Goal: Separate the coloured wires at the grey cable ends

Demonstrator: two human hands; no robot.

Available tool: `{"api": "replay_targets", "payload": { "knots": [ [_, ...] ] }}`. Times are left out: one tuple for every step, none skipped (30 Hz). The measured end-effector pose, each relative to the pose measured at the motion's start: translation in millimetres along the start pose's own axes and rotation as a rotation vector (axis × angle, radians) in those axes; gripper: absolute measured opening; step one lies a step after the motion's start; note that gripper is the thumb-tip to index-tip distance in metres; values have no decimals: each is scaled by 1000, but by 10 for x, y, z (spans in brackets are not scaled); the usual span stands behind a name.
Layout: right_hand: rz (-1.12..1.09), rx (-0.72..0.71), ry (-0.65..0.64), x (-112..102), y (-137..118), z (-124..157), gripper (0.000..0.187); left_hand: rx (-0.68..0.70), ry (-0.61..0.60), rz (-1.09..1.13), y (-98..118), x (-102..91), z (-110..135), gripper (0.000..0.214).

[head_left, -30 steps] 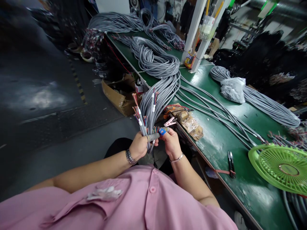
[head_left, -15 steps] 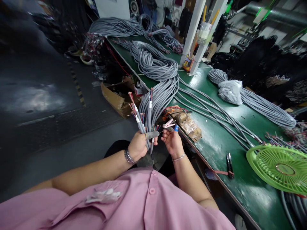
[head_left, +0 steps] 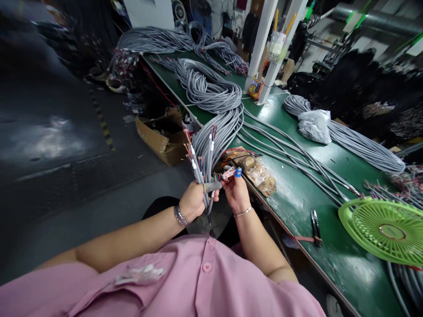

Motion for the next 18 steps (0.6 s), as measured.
{"api": "replay_targets", "payload": {
  "knots": [
    [-26, 3, 16, 0, -1, -9, 34, -1, 0, -4, -8, 1, -5, 15],
    [-41, -2, 36, -3, -2, -16, 33, -4, 4, -8, -15, 2, -9, 16],
    [-46, -10, 53, -7, -1, -20, 33, -8, 11, -11, -20, 3, -12, 17],
    [-45, -16, 65, -10, 0, -21, 34, -14, 19, -13, -24, 4, -15, 18],
    [-39, -17, 71, -11, 1, -19, 34, -19, 27, -14, -28, 5, -16, 18],
    [-30, -13, 74, -8, 0, -15, 35, -21, 33, -14, -30, 5, -17, 19],
    [-20, -5, 72, -3, -2, -9, 36, -20, 36, -12, -33, 4, -18, 19],
    [-14, 6, 68, 4, -4, -1, 36, -18, 36, -12, -35, 0, -18, 18],
    [-13, 16, 62, 12, -7, 8, 37, -15, 35, -13, -37, -5, -17, 18],
    [-17, 25, 60, 17, -8, 18, 38, -13, 33, -14, -39, -14, -14, 17],
    [-26, 38, 60, 17, -4, 30, 39, -11, 30, -17, -40, -25, -9, 17],
    [-36, 53, 67, 8, 4, 46, 42, -10, 27, -21, -40, -38, -3, 17],
    [-40, 72, 82, -11, 19, 65, 45, -8, 24, -26, -39, -53, 4, 17],
    [-34, 90, 104, -42, 38, 92, 48, -6, 21, -30, -36, -70, 13, 17],
    [-11, 106, 123, -81, 57, 128, 49, -5, 20, -33, -32, -88, 22, 17],
    [30, 116, 136, -124, 72, 176, 49, -3, 22, -33, -27, -107, 31, 17],
    [93, 120, 139, -163, 76, 237, 47, 1, 24, -31, -21, -125, 40, 17],
    [180, 123, 119, -189, 64, 313, 45, 8, 25, -29, -15, -143, 48, 17]
  ]
}}
Point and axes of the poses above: each hand's wrist, its own z-axis away from the middle knuckle, its own x-axis out of the palm, y = z × x, the point moved 1 cm from there along -z, towards the middle knuckle, and after that the axes turned 9 degrees about -z, right-handed, at the moved point
